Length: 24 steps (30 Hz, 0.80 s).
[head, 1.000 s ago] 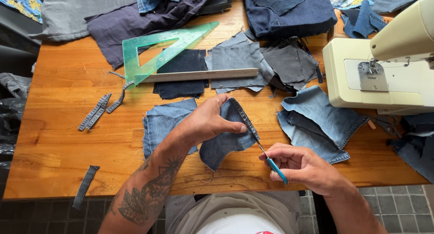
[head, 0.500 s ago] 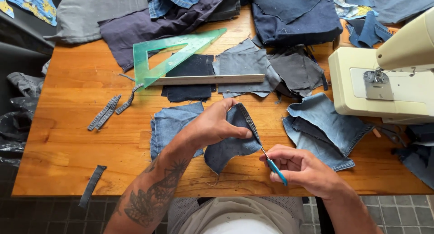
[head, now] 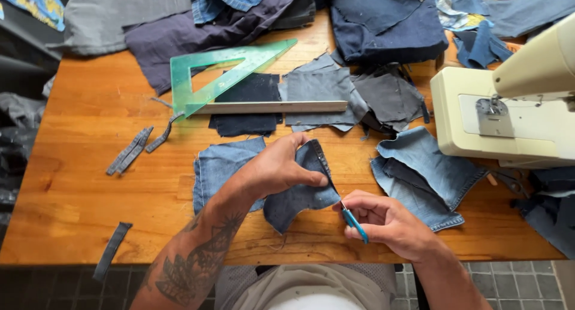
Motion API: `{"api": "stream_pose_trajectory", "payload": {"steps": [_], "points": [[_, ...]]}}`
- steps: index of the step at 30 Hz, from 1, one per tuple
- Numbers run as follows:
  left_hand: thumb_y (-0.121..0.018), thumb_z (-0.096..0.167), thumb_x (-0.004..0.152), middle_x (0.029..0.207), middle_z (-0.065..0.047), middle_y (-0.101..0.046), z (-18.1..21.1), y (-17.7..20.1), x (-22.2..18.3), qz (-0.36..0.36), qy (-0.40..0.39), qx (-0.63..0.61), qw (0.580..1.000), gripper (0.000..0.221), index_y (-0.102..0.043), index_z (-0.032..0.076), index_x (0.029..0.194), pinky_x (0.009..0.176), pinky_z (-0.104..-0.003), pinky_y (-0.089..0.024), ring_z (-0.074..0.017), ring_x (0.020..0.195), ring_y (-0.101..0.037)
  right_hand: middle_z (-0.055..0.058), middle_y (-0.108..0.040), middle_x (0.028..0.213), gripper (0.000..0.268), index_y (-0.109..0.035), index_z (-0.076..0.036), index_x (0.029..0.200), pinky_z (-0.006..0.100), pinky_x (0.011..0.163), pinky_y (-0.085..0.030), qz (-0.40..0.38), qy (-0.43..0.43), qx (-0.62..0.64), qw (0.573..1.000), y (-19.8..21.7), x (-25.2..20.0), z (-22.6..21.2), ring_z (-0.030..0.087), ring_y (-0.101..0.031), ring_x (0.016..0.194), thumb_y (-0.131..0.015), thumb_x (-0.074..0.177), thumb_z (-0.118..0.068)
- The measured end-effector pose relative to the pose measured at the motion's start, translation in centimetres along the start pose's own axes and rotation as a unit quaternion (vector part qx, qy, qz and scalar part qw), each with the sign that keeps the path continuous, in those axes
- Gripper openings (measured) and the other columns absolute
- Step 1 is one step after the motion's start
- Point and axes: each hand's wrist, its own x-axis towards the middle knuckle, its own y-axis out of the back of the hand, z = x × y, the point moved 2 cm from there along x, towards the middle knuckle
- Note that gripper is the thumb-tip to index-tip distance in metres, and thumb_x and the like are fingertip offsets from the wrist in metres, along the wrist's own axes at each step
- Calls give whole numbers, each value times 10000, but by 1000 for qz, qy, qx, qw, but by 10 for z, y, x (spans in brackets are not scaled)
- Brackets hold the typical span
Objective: Cutting denim fabric into smaller pieces using scissors and arranging them on a table
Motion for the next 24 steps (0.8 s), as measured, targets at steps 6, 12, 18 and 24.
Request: {"api": "stream_pose_trajectory", "payload": {"steps": [6,12,18,24], "points": [[-1003,267,746,1079,36,-818,4,4,-2,4,18,51,999,652,-723,152,1323,865,-314,-580,-97,993,-710,164,-763,1280,501,-822,48,1415,270,758,-578,-22,16,-14,1000,0,-2,-3,181,-651,1047,-901,923,99],[-1016,242,727,990,30,-815,-2,-1,1,-2,27,55,998,587,-692,176,1212,741,-327,-570,-97,850,-698,135,-732,1287,463,-812,63,1361,335,1010,-594,-20,9,-7,1000,-6,4,-7,208,-704,1192,-922,911,58],[-1022,338,686,983,54,-688,-7,0,5,-1,40,83,996,733,-654,173,1298,741,-332,-493,-98,883,-588,128,-719,1250,445,-816,52,1366,332,982,-602,-18,24,-28,999,-4,4,-3,198,-689,1128,-907,931,70],[-972,437,625,1270,9,-749,2,1,-1,-12,70,141,987,1061,-616,185,1592,903,-310,-548,-125,1127,-676,135,-715,1293,485,-791,62,1377,334,986,-610,-8,13,21,1000,-1,6,6,202,-706,1201,-899,909,132]]}}
